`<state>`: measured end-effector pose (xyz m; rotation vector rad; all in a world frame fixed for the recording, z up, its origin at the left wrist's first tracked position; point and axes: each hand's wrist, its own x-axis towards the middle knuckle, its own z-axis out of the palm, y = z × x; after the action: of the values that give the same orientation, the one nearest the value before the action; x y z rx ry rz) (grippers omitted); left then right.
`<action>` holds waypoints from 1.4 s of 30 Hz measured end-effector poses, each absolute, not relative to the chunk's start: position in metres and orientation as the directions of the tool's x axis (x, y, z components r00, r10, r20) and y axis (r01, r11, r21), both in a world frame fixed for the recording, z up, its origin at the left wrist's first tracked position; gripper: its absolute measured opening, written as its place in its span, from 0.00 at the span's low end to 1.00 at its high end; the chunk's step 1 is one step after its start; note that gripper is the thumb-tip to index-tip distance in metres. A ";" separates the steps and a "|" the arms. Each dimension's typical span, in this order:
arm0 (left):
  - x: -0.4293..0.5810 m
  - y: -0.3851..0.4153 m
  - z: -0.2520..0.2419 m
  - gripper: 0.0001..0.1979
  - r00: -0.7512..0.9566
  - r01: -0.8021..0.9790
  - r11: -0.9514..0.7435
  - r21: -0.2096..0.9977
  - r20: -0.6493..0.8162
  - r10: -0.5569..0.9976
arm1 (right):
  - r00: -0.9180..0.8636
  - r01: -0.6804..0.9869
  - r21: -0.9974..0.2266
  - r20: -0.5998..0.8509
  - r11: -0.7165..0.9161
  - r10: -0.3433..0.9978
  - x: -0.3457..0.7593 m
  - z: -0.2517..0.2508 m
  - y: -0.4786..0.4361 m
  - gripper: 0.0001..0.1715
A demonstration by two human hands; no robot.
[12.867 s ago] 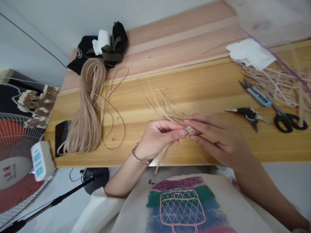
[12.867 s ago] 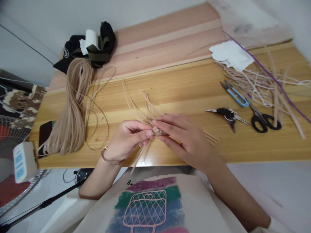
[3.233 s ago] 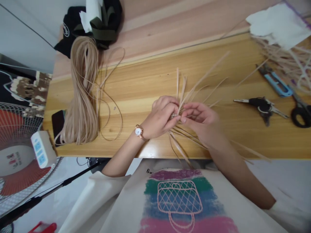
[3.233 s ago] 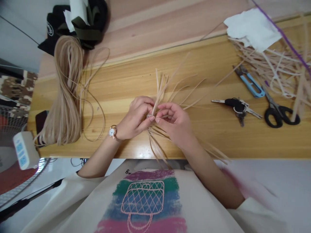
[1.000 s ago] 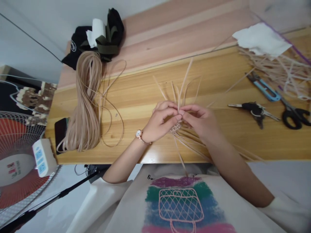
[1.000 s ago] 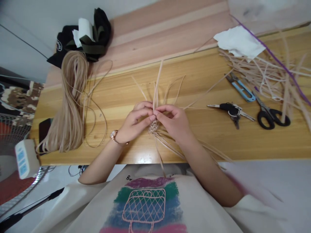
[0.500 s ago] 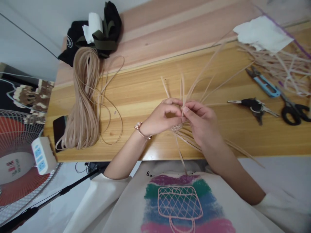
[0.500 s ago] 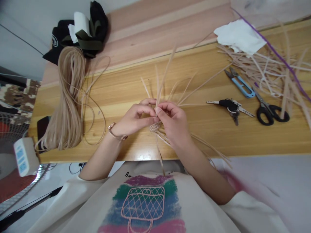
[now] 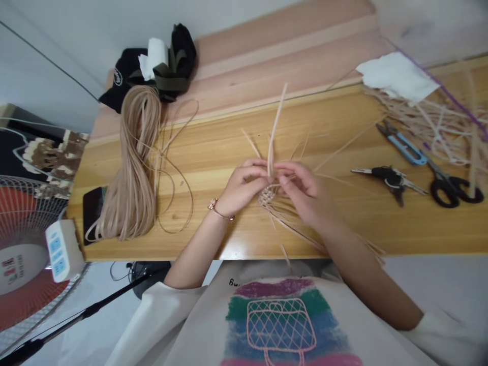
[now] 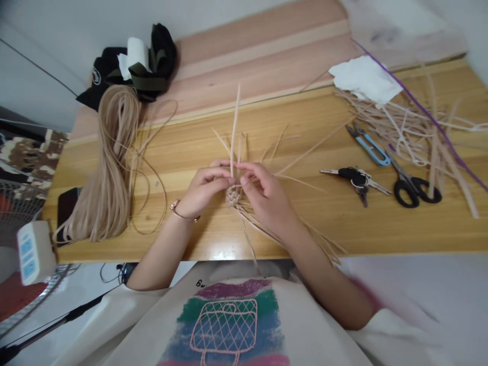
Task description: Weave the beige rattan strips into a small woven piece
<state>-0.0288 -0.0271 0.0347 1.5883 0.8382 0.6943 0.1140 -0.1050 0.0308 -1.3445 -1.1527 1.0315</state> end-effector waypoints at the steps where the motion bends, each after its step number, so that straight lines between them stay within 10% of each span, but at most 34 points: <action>1: -0.029 -0.027 0.033 0.05 0.549 0.140 -0.090 0.986 -0.002 0.836 | 0.164 0.117 -0.993 0.011 -0.008 0.986 0.113 0.030 -0.106 0.11; 14: -0.034 -0.030 0.034 0.03 0.371 0.418 -0.427 0.802 0.278 0.886 | 0.056 0.575 -0.813 0.151 0.092 0.987 0.131 0.042 -0.096 0.05; 23: -0.045 -0.003 0.067 0.05 0.876 0.291 -0.713 0.638 0.121 0.466 | -0.290 0.838 -0.321 0.422 0.441 0.859 0.152 0.051 -0.085 0.12; 30: -0.047 0.000 0.065 0.06 0.911 0.197 -0.606 0.771 0.085 0.404 | -0.129 0.899 -0.315 0.474 0.305 0.871 0.178 0.069 -0.076 0.11; 42: -0.053 -0.011 0.057 0.07 0.876 0.170 -0.475 0.863 0.089 0.474 | -0.398 0.746 -0.442 0.304 0.498 0.865 0.162 0.059 -0.074 0.13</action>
<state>-0.0534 -0.0110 0.0574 2.0632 0.4664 0.3909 0.1623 -0.0742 0.0593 -1.3232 -2.2504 0.3208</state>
